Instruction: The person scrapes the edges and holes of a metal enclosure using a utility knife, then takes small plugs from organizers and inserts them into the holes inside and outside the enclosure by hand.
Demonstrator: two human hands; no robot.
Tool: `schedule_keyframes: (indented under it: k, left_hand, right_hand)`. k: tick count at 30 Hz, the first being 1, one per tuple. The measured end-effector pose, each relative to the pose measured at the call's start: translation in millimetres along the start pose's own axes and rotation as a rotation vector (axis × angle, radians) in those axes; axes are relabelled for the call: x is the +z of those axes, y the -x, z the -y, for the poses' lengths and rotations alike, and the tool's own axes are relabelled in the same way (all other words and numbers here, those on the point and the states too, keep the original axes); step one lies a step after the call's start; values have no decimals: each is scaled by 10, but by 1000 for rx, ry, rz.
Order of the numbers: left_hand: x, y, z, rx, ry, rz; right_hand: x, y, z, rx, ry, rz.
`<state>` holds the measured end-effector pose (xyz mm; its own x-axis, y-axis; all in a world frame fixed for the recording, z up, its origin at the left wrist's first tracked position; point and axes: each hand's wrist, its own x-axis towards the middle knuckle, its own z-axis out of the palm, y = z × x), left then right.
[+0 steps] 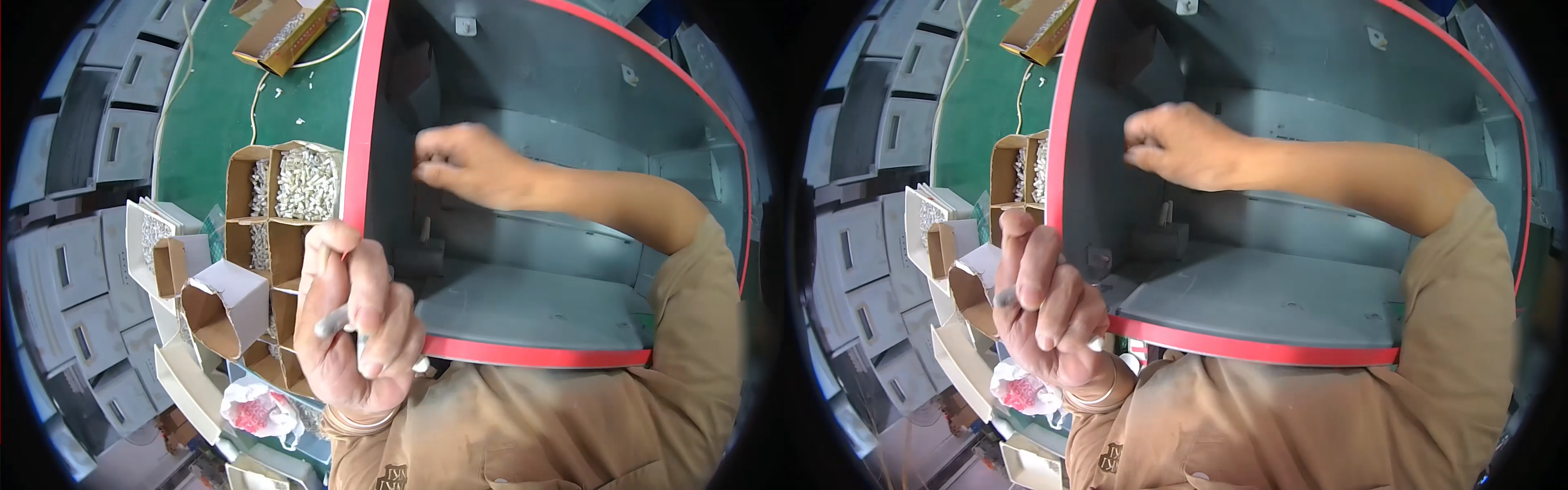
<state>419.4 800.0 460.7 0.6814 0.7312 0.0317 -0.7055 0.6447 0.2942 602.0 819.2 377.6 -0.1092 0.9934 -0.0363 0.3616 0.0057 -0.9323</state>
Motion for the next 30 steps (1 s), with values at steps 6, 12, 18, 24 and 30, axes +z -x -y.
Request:
schedule_keyframes:
  k: [6,12,18,24,30]
  left_hand:
    - [219,-47,206,-154,-108,-335]
    - [344,-25,458,-202,-432,-217]
    - [410,-17,578,-322,-569,-12]
    - [383,25,506,-362,-471,43]
    - [196,46,515,-256,-152,90]
  right_hand:
    - [-415,472,1104,-413,114,82]
    - [-522,773,1274,-484,591,99]
    - [-970,1150,1277,6,-247,-5]
    - [-1217,1577,820,357,12,-186]
    - [-1604,2465,-539,1077,196,47]
